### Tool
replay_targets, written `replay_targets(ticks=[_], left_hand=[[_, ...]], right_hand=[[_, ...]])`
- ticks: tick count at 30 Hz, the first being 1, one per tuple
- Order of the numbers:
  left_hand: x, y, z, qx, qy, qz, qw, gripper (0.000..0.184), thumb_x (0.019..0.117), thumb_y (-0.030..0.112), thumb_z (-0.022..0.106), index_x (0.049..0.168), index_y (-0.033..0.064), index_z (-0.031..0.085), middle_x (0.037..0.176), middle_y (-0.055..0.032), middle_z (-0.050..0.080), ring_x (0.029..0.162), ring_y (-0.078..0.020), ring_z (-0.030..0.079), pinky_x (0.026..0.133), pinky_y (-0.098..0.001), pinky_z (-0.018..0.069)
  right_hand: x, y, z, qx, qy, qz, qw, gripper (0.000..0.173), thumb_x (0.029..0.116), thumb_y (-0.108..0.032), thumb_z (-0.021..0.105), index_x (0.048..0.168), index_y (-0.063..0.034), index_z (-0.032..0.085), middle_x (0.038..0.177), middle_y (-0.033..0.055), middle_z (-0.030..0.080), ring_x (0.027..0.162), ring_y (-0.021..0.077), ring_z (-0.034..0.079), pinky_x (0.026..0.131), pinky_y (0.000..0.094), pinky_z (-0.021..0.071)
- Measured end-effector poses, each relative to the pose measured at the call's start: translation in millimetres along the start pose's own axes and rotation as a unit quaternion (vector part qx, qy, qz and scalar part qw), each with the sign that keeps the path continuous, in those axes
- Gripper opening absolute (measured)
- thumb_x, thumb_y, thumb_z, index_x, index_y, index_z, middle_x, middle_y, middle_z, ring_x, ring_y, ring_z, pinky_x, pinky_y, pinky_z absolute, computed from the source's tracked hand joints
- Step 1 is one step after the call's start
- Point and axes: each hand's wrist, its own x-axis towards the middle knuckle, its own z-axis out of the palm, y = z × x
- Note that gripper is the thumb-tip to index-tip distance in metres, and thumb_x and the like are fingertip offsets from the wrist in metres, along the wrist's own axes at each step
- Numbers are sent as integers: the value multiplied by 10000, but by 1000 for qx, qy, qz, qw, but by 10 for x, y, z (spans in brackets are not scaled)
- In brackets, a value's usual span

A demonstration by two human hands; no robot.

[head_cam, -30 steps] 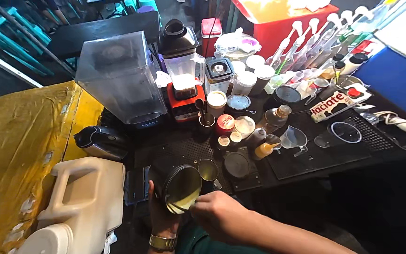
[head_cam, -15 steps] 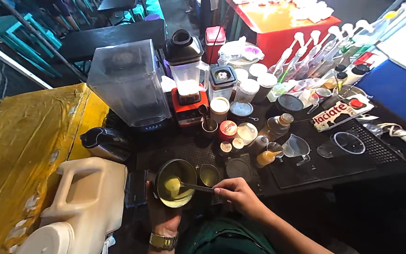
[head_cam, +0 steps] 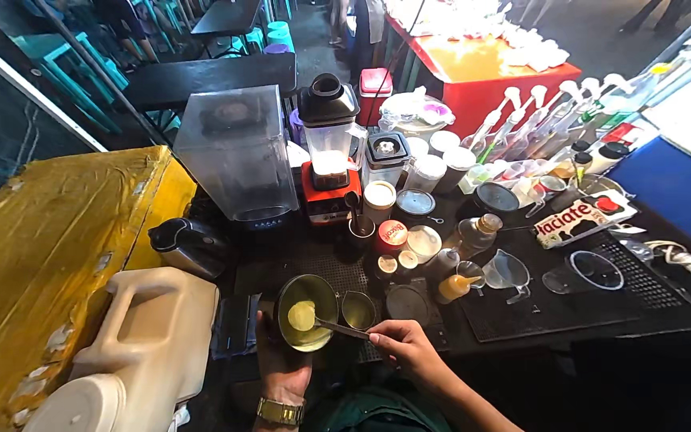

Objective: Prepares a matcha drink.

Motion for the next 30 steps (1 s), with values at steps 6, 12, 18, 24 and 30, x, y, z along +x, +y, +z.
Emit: replay_targets(ticks=[6,12,18,24,30], left_hand=[[30,-27,-22,-19,4,-18,1000,599,1001,631,421,1333,156,571,1239,-158,665,1127,-336,662,862,-608,565],[49,-28,-22,-26,11,-25,999,621,989,646,438,1353,158,561,1269,-162,653,1149,-346,651,885,-613,554],[61,-17,-26,-33,13,-20,999,591,993,623,454,1342,159,566,1257,-155,657,1142,-342,654,876,-616,556],[94,-21,-67,-26,16,-7,1000,592,990,634,454,1339,170,570,1258,-146,660,1146,-340,652,877,-621,553],[82,-28,-27,-20,19,-11,1000,583,996,631,447,1346,179,565,1260,-145,658,1144,-339,651,876,-621,553]], right_hand=[[-36,-93,-6,-34,23,1,999,164,971,-146,649,994,-37,769,659,-10,624,506,44,509,478,214,443],[-48,-145,-23,-54,23,16,998,167,976,-157,645,994,-46,769,660,-6,629,496,46,507,473,220,443],[-68,-169,2,-72,30,16,997,167,972,-165,647,974,-58,776,630,-24,611,481,37,484,457,215,416],[-87,-183,-16,-108,29,0,994,174,971,-185,643,963,-77,780,621,-41,608,467,20,467,441,209,394],[-96,-195,-35,-115,33,3,993,174,971,-185,645,965,-74,779,625,-34,612,466,29,473,442,218,406]])
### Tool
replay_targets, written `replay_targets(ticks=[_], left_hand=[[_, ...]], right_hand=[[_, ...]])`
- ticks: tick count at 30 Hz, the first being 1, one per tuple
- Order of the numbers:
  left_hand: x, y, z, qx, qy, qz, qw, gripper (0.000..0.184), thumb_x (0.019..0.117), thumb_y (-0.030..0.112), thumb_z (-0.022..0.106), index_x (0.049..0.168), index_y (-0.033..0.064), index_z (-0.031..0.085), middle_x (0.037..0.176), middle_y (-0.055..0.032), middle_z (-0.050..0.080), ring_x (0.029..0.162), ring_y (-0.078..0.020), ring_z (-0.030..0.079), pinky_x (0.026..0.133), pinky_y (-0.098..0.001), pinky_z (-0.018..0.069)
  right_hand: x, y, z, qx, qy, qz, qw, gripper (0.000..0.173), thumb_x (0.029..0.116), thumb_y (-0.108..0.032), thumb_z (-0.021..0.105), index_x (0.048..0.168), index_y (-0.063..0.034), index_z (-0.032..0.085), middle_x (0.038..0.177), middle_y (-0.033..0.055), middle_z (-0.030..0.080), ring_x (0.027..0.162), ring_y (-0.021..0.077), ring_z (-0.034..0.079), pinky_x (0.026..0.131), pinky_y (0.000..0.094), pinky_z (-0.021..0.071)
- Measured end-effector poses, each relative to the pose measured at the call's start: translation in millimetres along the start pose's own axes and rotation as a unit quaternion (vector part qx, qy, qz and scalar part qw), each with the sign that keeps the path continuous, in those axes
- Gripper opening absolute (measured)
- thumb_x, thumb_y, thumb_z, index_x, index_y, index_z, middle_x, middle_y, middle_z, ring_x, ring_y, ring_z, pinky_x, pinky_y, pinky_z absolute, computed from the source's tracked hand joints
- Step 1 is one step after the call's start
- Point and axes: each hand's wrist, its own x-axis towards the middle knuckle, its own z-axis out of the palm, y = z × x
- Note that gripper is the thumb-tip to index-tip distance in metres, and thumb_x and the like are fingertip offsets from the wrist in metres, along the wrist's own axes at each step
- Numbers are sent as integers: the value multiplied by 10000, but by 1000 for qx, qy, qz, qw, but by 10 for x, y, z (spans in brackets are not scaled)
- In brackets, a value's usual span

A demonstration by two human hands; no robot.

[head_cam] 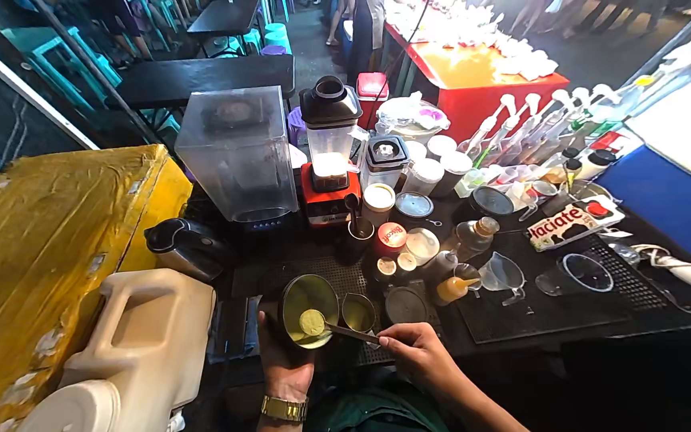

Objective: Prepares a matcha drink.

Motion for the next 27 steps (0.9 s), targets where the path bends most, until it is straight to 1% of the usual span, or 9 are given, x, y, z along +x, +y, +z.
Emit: replay_targets(ticks=[7,12,16,18,21,24,26,27], left_hand=[[17,-5,10,1,-4,1,1000,600,997,642,437,1356,176,559,1271,-147,654,1154,-340,647,877,-620,553],[22,-11,32,-1,-3,-10,1000,623,992,653,431,1370,174,552,1292,-157,644,1168,-354,639,882,-638,545],[68,-23,-31,14,42,-4,999,624,979,668,447,1383,202,544,1313,-144,638,1179,-358,635,877,-638,546],[126,-26,-118,24,62,5,998,634,978,676,440,1412,222,525,1347,-142,621,1197,-368,621,885,-654,533],[231,6,-320,15,65,16,998,662,972,698,422,1447,241,487,1388,-147,592,1232,-390,596,892,-684,517],[261,93,-460,5,86,17,996,689,960,709,435,1482,259,453,1454,-152,542,1292,-408,550,928,-709,486],[224,145,-480,5,99,23,995,691,959,706,443,1488,262,447,1473,-144,528,1310,-407,536,944,-710,478],[201,167,-483,9,102,26,994,694,959,708,443,1496,268,436,1485,-138,518,1325,-404,526,954,-708,475]], right_hand=[[-8,61,-19,30,0,-10,1000,174,974,-182,648,969,-67,778,630,-27,614,472,31,476,438,213,401],[-8,144,-57,71,-2,-10,997,180,973,-188,658,982,-53,776,637,-16,615,488,40,491,456,216,420],[-74,182,-126,117,23,-20,993,180,965,-188,668,975,-43,774,623,-10,602,481,42,490,451,213,421],[-130,220,-209,124,39,-16,991,175,965,-191,672,972,-45,769,631,-10,596,487,46,486,455,217,422],[-232,315,-318,101,81,1,992,153,956,-169,669,960,-50,764,647,-14,612,493,45,497,462,217,434],[-301,473,-388,49,120,8,992,158,961,-163,658,980,-45,762,656,-5,631,507,64,530,477,238,464],[-320,597,-414,-13,137,10,990,168,965,-166,646,1007,-53,763,698,-5,668,546,65,575,514,244,499],[-321,653,-417,-57,141,11,988,177,969,-172,636,1024,-61,763,741,-9,690,586,56,604,553,242,524]])
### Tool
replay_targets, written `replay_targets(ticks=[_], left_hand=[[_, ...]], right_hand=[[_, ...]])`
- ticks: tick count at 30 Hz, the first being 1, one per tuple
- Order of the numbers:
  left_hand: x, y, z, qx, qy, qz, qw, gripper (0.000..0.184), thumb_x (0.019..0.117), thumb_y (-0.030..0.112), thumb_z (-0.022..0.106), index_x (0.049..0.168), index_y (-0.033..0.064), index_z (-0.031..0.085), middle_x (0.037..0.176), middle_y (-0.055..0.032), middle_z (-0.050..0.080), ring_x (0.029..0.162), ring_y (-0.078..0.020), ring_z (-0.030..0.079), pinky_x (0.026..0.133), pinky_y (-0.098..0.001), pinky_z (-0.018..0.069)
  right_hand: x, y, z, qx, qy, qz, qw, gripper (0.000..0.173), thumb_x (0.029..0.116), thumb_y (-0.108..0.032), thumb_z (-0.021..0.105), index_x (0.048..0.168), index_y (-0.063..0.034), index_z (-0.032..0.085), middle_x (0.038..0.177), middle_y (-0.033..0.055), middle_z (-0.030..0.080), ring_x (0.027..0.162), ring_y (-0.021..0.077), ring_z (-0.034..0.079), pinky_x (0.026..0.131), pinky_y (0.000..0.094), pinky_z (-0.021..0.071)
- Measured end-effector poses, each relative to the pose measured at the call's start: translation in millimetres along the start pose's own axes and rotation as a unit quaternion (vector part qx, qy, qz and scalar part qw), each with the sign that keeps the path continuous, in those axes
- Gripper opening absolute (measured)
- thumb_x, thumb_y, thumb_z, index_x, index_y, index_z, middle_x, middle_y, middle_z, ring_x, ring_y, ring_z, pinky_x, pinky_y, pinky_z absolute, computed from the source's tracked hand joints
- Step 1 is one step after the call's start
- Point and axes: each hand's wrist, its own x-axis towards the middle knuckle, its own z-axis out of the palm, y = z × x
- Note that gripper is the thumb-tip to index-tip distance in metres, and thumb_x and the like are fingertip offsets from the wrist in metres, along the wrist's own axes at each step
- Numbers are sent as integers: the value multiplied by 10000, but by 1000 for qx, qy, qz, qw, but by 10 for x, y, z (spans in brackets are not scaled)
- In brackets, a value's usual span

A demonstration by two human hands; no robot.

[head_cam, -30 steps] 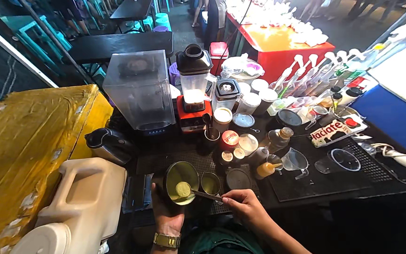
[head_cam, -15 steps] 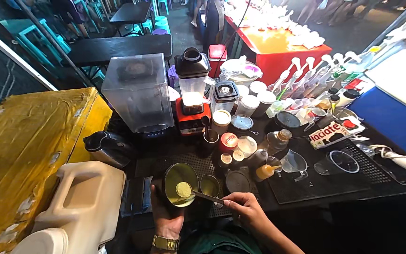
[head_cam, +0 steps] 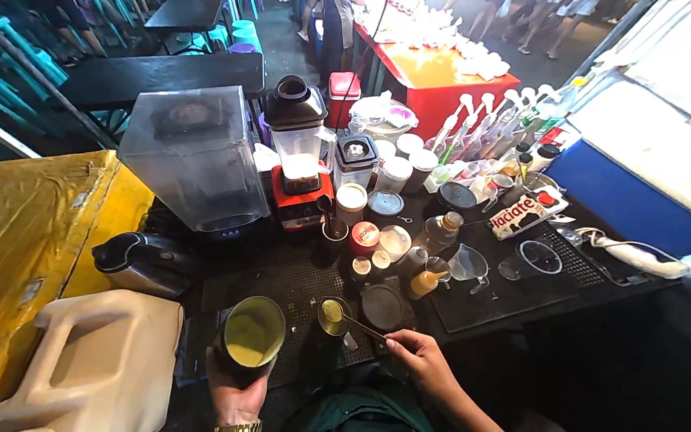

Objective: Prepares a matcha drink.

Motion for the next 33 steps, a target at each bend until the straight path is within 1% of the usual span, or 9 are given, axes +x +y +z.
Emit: replay_targets(ticks=[4,7,11,20,22,25,26,29,33], left_hand=[[-65,83,9,12,1,8,1000,681,971,692,438,1508,273,425,1500,-131,506,1346,-395,509,968,-713,463],[-68,119,14,8,-19,5,1000,686,971,698,428,1501,262,432,1487,-136,518,1333,-395,520,961,-714,467],[-106,130,-9,2,-27,2,1000,687,969,709,415,1495,268,444,1479,-129,530,1321,-406,533,951,-727,468],[-140,139,-11,1,-25,-15,1000,690,969,712,411,1493,264,449,1476,-143,533,1321,-409,536,954,-717,475],[-133,148,-9,-1,-26,-17,1000,691,968,712,415,1493,264,450,1478,-136,534,1326,-408,533,956,-716,475],[-132,170,10,-1,-28,-25,999,687,967,712,418,1492,269,447,1484,-139,527,1337,-403,524,963,-710,473],[-150,179,15,0,-27,-26,999,680,972,707,411,1494,273,445,1488,-136,523,1339,-402,522,964,-712,472],[-217,197,-4,0,-41,-25,999,676,966,715,423,1485,283,454,1478,-130,536,1333,-403,529,957,-722,471],[-309,196,-58,-5,-58,-14,998,654,986,682,420,1497,274,429,1506,-130,506,1364,-400,495,977,-719,457]], right_hand=[[-3,297,119,-190,26,-114,975,206,977,-164,624,1078,-55,767,949,34,761,871,65,712,832,247,585],[37,547,224,-307,64,-242,918,206,917,-128,640,1062,-62,771,872,68,709,784,148,695,748,286,599],[-28,691,273,-374,71,-294,877,201,968,-148,622,1101,-98,763,891,81,687,763,159,689,677,287,606],[-59,791,183,-390,90,-349,847,219,979,-149,607,1140,-110,750,942,78,694,865,156,691,765,265,599],[-80,816,173,-356,92,-316,874,204,986,-177,607,1107,-105,755,956,68,707,898,147,694,807,276,594],[-115,671,174,-81,101,-97,987,209,993,-132,573,1089,-14,716,954,25,730,857,55,683,788,215,572],[-86,543,184,58,114,-14,992,195,996,-83,548,1091,12,690,901,30,733,790,62,679,735,212,565],[133,102,202,354,81,166,917,200,1071,-126,469,1168,-17,606,847,80,687,660,115,623,576,255,525],[945,-348,169,197,-90,73,974,232,947,-102,644,1143,13,598,982,110,748,749,153,681,669,315,563]])
